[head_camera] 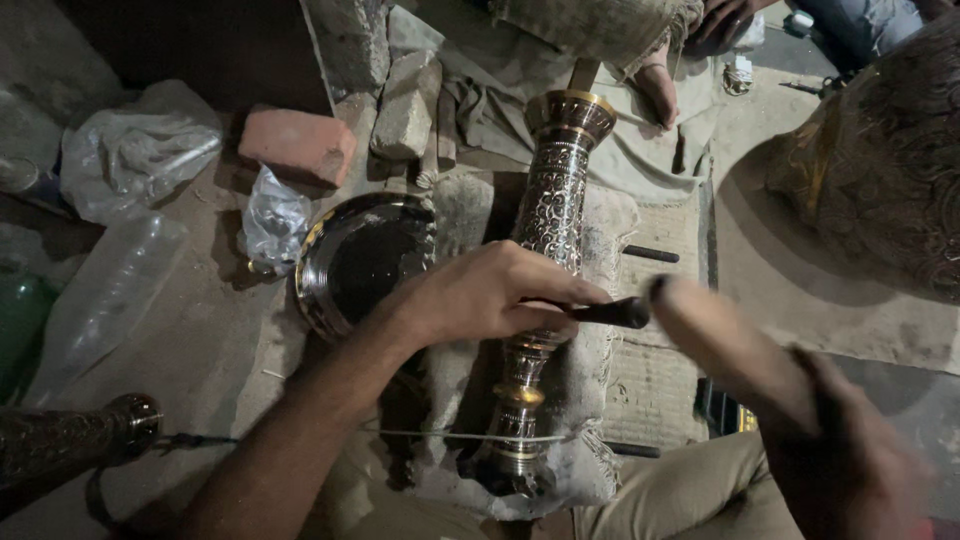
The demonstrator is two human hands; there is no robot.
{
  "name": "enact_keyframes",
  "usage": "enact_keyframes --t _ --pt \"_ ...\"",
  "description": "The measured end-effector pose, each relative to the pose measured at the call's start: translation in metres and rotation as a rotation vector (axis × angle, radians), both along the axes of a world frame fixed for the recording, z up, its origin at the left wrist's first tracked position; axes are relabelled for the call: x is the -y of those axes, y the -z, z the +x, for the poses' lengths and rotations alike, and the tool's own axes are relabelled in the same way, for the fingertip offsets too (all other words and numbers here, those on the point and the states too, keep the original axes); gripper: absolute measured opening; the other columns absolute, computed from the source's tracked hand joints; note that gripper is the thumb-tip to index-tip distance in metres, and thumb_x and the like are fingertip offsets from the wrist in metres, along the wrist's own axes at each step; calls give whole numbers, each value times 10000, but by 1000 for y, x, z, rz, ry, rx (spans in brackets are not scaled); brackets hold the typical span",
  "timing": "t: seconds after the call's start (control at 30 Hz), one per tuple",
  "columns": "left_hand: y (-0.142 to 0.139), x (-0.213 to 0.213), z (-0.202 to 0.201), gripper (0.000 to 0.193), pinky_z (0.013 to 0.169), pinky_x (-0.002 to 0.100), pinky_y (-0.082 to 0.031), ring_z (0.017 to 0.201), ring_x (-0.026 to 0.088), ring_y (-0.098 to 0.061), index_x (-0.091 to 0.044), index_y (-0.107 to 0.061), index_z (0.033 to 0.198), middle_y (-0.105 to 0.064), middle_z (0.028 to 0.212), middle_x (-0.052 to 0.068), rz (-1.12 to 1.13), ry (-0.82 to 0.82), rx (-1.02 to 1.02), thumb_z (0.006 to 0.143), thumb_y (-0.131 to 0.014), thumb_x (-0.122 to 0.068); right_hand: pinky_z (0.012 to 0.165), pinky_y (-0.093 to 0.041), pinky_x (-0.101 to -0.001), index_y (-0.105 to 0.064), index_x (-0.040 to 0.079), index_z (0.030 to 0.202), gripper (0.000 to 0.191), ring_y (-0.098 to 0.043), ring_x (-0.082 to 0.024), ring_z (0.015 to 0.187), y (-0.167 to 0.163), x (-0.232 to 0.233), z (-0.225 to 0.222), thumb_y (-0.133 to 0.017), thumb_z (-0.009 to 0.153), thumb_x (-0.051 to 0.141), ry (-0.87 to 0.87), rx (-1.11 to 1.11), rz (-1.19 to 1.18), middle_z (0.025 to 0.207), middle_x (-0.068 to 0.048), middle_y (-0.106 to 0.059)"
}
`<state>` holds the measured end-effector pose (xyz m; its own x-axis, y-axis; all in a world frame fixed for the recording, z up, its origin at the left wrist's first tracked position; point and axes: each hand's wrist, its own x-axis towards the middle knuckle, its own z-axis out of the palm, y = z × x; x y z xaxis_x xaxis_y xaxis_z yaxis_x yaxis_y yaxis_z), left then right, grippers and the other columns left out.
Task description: The person uses a hammer and chisel to engrave a decorative pattern onto a metal vase. They repeatedly strike the chisel against the vase's surface to create intricate designs.
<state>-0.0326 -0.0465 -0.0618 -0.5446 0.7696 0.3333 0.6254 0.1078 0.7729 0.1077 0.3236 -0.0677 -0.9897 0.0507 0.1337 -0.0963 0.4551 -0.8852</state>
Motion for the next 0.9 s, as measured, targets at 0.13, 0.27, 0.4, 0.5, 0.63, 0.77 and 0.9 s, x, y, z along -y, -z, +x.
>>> enact_keyframes --t 0.13,0.27,0.4,0.5,0.63,0.77,0.9 --pt "2 1 -1 392 890 360 -637 957 156 -775 -180 -664 1323 -784 1138 24 32 2 -60 948 -692 -290 1128 -441 -345 -530 -4 1447 674 -612 -230 1353 -12 -3 -4 -559 972 474 -107 319 -710 1468 -130 -643" --pt "4 0 -3 374 889 350 -634 935 150 -775 -189 -670 1320 -783 1149 17 27 2 -100 956 -692 -272 1151 -463 -362 -484 100 1498 638 -593 -195 1339 -22 -1 3 -661 947 366 9 -126 708 1454 -100 -599" --pt "3 -1 -4 403 889 338 -639 941 145 -772 -195 -666 1332 -785 1137 11 24 10 -85 933 -686 -247 1082 -515 -354 -470 157 1572 694 -637 -203 1277 -18 -14 8 -674 934 337 114 88 992 1403 -98 -632" --pt "1 0 -4 408 873 343 -648 941 143 -773 -204 -663 1336 -781 1144 16 50 14 -25 931 -695 -244 1064 -517 -381 -433 123 1553 667 -631 -226 1266 -1 -31 -1 -624 954 346 55 13 908 1397 -123 -604" --pt "2 0 -5 404 863 356 -628 896 144 -762 -203 -673 1329 -791 1088 12 -6 16 -26 928 -711 -241 1104 -496 -445 -431 3 1520 587 -599 -307 1306 18 -49 1 -530 1030 311 2 20 351 1436 -224 -558" --pt "4 -1 -6 408 879 348 -627 915 139 -764 -210 -669 1331 -793 1097 6 15 22 -25 927 -705 -246 1157 -471 -485 -439 -92 1495 524 -569 -362 1352 17 -56 4 -437 1098 251 -48 39 -61 1474 -301 -522" --pt "3 -5 -7 408 872 357 -632 876 140 -769 -220 -649 1360 -792 1037 0 -46 6 57 955 -689 -246 1186 -453 -422 -421 -35 1502 460 -563 -281 1367 6 -59 6 -371 1096 176 -141 -8 407 1466 -232 -509"
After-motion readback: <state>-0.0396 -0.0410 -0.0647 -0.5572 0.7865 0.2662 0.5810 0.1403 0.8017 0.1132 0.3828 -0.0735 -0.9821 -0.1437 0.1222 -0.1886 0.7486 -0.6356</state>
